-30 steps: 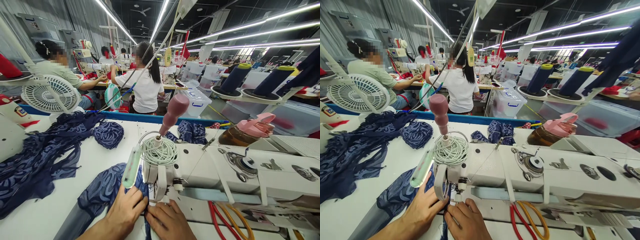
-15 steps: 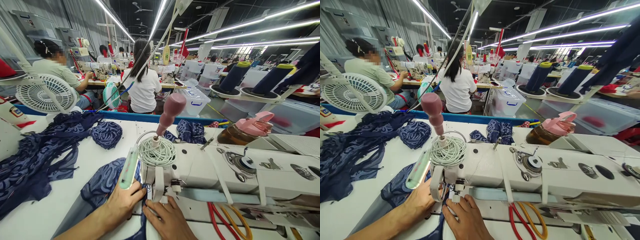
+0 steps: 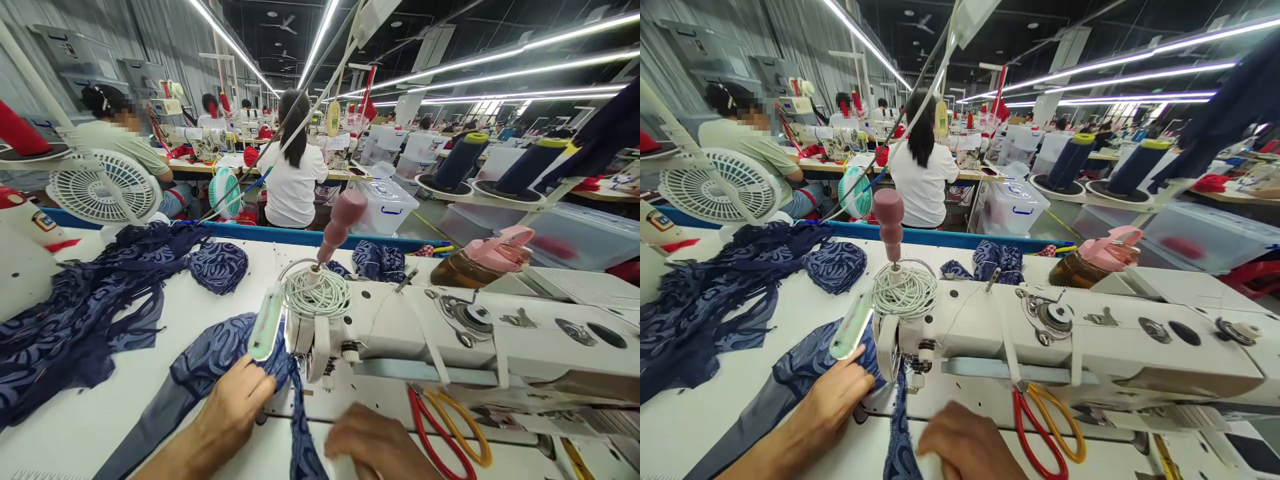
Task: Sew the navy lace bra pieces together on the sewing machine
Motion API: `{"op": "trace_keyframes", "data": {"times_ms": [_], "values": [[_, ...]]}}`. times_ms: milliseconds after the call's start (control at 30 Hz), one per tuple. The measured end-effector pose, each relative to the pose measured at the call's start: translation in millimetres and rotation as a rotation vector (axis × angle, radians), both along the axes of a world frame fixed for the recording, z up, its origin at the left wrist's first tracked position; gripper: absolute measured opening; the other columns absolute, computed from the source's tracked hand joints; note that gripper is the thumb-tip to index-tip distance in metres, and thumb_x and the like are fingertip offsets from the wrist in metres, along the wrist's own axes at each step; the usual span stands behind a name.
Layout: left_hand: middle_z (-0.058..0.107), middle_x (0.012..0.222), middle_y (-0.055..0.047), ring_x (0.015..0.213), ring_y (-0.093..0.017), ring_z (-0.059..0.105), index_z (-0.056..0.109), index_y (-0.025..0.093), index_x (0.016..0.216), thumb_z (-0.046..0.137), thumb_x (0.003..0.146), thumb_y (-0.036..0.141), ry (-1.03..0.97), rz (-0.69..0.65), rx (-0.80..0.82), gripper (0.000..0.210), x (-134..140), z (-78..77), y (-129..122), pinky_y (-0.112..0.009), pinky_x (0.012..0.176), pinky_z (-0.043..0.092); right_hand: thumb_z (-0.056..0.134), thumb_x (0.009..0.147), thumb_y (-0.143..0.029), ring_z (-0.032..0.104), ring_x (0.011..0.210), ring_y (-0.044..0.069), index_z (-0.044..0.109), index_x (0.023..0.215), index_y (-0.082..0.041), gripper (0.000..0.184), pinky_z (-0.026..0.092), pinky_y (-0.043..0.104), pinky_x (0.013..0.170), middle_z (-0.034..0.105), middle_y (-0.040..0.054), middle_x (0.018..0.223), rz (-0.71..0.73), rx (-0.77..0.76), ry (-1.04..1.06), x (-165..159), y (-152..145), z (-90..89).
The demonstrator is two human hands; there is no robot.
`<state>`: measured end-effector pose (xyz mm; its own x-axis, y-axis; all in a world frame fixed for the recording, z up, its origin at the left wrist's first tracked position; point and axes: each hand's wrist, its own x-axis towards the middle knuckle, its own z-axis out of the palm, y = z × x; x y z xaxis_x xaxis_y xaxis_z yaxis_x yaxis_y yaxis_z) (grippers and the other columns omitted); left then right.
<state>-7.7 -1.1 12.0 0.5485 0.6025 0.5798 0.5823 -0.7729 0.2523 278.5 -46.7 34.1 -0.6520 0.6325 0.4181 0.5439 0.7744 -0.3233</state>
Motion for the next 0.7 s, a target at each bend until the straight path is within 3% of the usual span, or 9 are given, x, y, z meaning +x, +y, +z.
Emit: {"op": "trace_keyframes", "data": {"times_ms": [100,167,233,367,467,700], "values": [[0.057,0.077,-0.001,0.067,-0.016,0.056,0.052,0.017,0.101,0.033,0.103,0.018,-0.027,0.04,-0.078,0.02,8,3.3,8,-0.025,0.063,0.05,0.046,0.1,-0.021,0.064,0.101,0.017,0.061,0.125,-0.024,0.029,0.049,0.028,0.089,0.07,0.0029,0.117,-0.059,0.058,-0.072,-24,11,4.4],[0.058,0.079,-0.002,0.068,-0.017,0.057,0.052,0.017,0.101,0.041,0.104,0.028,-0.01,0.053,-0.092,0.016,12,6.8,9,-0.026,0.061,0.048,0.057,0.097,-0.029,0.063,0.101,0.018,0.061,0.123,-0.021,0.028,0.047,0.03,0.087,0.071,0.0029,0.116,-0.029,0.143,-0.09,-40,16,-10.0],[0.056,0.075,-0.001,0.066,-0.017,0.054,0.055,0.018,0.094,0.041,0.104,0.025,0.027,0.032,-0.038,0.019,15,9.1,7,-0.026,0.059,0.045,0.065,0.092,-0.039,0.062,0.103,0.019,0.062,0.118,-0.02,0.032,0.045,0.032,0.087,0.071,0.003,0.113,-0.05,0.262,-0.08,-49,17,-29.0],[0.061,0.079,-0.003,0.075,-0.017,0.055,0.061,0.016,0.089,0.033,0.1,0.005,0.086,-0.054,0.161,0.032,20,8.4,0,-0.036,0.082,0.046,0.064,0.094,-0.038,0.061,0.095,0.017,0.065,0.104,-0.019,0.021,0.039,0.034,0.086,0.071,0.0005,0.102,-0.088,0.368,-0.027,-56,12,-49.4],[0.061,0.074,-0.002,0.071,-0.016,0.054,0.064,0.014,0.093,0.034,0.097,0.001,0.098,-0.081,0.155,0.033,20,6.6,-1,-0.046,0.101,0.038,0.058,0.097,-0.033,0.059,0.088,0.016,0.066,0.095,-0.019,0.016,0.036,0.034,0.081,0.072,-0.0008,0.096,-0.086,0.406,0.038,-58,11,-49.8],[0.067,0.077,-0.003,0.077,-0.017,0.061,0.065,0.013,0.101,0.038,0.093,-0.001,0.063,-0.095,0.13,0.032,21,4.0,0,-0.053,0.11,0.026,0.054,0.1,-0.033,0.057,0.087,0.017,0.065,0.09,-0.019,0.02,0.034,0.035,0.081,0.07,-0.0003,0.089,-0.095,0.44,0.075,-61,14,-50.3]]}}
